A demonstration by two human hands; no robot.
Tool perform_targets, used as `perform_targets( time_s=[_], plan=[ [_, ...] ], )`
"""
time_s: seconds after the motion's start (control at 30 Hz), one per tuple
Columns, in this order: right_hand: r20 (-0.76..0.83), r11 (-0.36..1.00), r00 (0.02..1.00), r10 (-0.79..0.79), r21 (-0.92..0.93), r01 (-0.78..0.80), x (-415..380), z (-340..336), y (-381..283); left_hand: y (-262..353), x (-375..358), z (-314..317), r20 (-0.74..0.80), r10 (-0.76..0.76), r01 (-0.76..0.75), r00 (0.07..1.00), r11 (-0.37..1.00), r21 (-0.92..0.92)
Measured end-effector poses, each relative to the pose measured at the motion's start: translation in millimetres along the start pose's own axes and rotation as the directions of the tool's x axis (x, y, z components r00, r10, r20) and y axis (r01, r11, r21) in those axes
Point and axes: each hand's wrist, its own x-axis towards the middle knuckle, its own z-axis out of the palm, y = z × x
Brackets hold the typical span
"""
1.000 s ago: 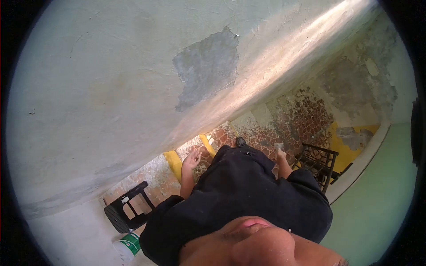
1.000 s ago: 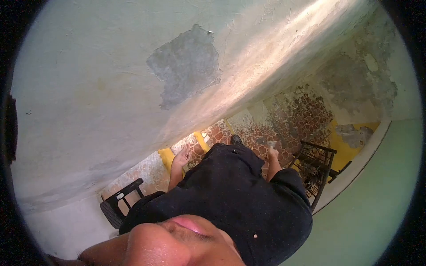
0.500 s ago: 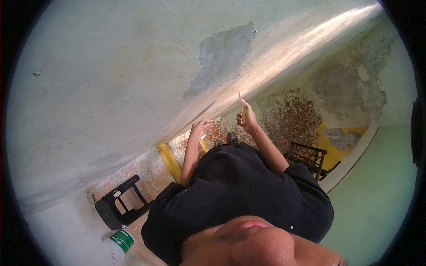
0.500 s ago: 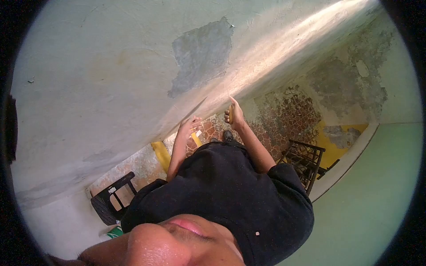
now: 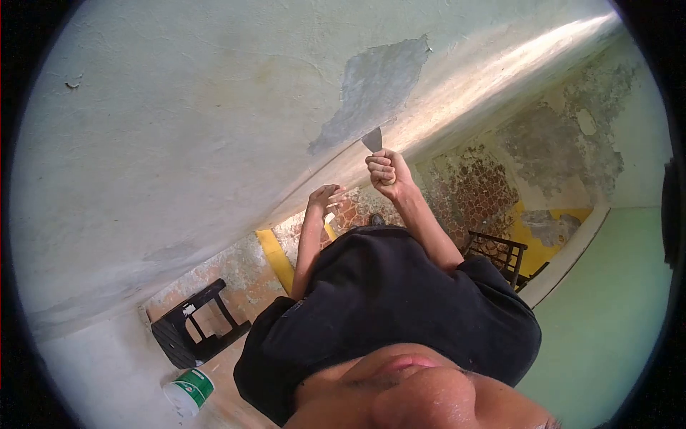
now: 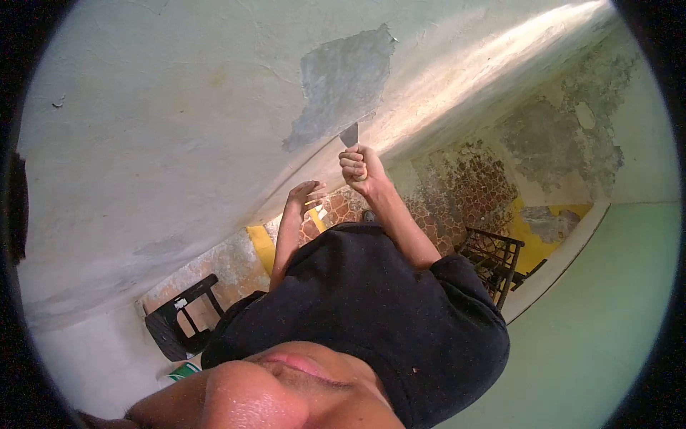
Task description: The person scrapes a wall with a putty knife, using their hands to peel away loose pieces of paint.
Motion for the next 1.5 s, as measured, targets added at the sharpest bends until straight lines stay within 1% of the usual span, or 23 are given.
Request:
perform_targets(
  time_s=[0.07,0.1,0.27,0.4,0.47,0.5,0.53,0.57,0.6,0.63,0.67,0.73,0.77,0.8,0.87,0.9,1.0,1.13,1.2,1.27,1.33,1.4,1.5],
  plan=[
    [0.013,0.993,0.999,0.033,0.112,-0.035,-4.9,10.9,-4.3,-0.6,3.7,-5.5,-0.014,-0.021,0.021,1.000,1.000,-0.009],
    [0.030,0.986,1.000,-0.009,0.169,0.003,-6.5,16.1,-5.2,-2.4,5.5,-8.7,-0.016,-0.021,0.020,1.000,1.000,-0.009],
    [0.031,0.978,1.000,-0.003,0.208,-0.004,0.0,33.7,-9.7,-1.1,7.6,-20.4,-0.047,-0.067,0.064,0.997,0.996,-0.069],
    [-0.049,0.967,0.996,-0.074,0.241,0.084,13.2,51.3,-25.9,0.3,12.0,-23.9,-0.081,-0.113,0.108,0.990,0.991,-0.074],
    [-0.205,0.942,0.942,-0.264,0.156,0.298,25.9,52.7,-36.5,-5.4,20.3,-27.2,-0.078,-0.104,0.100,0.991,0.993,-0.060],
    [-0.302,0.849,0.801,-0.517,-0.060,0.525,52.1,15.8,-55.3,-1.8,4.7,-25.6,0.018,0.015,-0.014,1.000,0.999,-0.043],
    [-0.307,0.848,0.799,-0.517,-0.055,0.527,75.7,-83.4,-127.7,-10.4,-0.1,-26.2,0.018,0.008,-0.007,1.000,0.999,-0.040],
    [-0.099,0.910,0.905,-0.414,-0.038,0.413,85.2,-177.7,-196.7,-13.0,0.3,-29.6,0.075,-0.012,0.014,0.997,0.999,-0.037],
    [0.141,0.954,0.950,-0.277,-0.079,0.290,125.8,-255.4,-224.8,1.0,16.7,-27.3,0.143,0.005,0.001,0.990,0.999,-0.043],
    [0.175,0.951,0.948,-0.265,-0.116,0.288,66.9,-205.5,-174.2,10.9,17.5,-19.6,0.113,0.042,-0.045,0.993,0.999,0.022],
    [-0.087,0.988,0.985,-0.149,0.025,0.152,55.7,-126.6,-116.0,20.1,18.5,-15.0,0.117,0.050,-0.052,0.992,0.999,0.011],
    [-0.146,0.974,0.985,-0.088,0.194,0.116,38.2,-86.1,-59.5,19.7,-0.8,-14.4,0.156,0.126,-0.122,0.980,0.992,-0.035],
    [-0.098,0.984,0.986,-0.137,0.103,0.147,37.4,-79.9,-45.2,18.0,-2.1,-15.1,0.164,0.105,-0.099,0.981,0.994,-0.047],
    [-0.088,0.993,0.992,-0.090,0.071,0.096,30.8,-58.1,-27.2,15.5,-1.3,-15.8,0.164,0.109,-0.102,0.980,0.994,-0.048],
    [0.012,0.992,0.994,-0.109,-0.062,0.110,17.7,-26.1,2.1,8.1,-0.6,-19.8,0.068,0.001,-0.006,0.998,0.997,0.075],
    [0.009,0.992,0.994,-0.111,-0.054,0.112,12.1,-12.9,10.5,9.9,-5.8,-20.9,0.090,-0.011,0.007,0.996,0.999,0.040],
    [-0.080,0.993,0.991,-0.106,-0.062,0.101,5.8,10.7,22.7,9.4,-3.5,-24.4,0.040,-0.089,0.086,0.995,0.994,0.060],
    [-0.123,0.986,0.987,-0.103,-0.140,0.086,15.1,16.8,23.9,8.0,-0.3,-30.9,0.050,-0.106,0.103,0.993,0.992,0.070],
    [-0.166,0.971,0.968,-0.189,-0.180,0.159,26.8,19.5,28.6,9.1,0.7,-33.0,0.088,-0.073,0.066,0.993,0.995,0.074],
    [-0.141,0.967,0.971,-0.193,-0.195,0.164,38.5,17.4,25.8,9.5,0.7,-31.9,0.078,-0.066,0.060,0.995,0.995,0.074],
    [-0.163,0.972,0.959,-0.230,0.016,0.235,49.0,19.2,21.3,10.5,1.5,-32.1,0.070,-0.050,0.044,0.996,0.996,0.080],
    [-0.098,0.975,0.972,-0.214,0.047,0.219,49.9,15.9,11.9,7.1,-0.6,-35.1,0.072,-0.064,0.058,0.995,0.995,0.083],
    [-0.045,0.996,0.997,-0.057,0.071,0.060,42.5,10.9,-1.6,-5.3,-5.7,-41.1,0.051,-0.081,0.078,0.995,0.995,0.060]
  ],
)
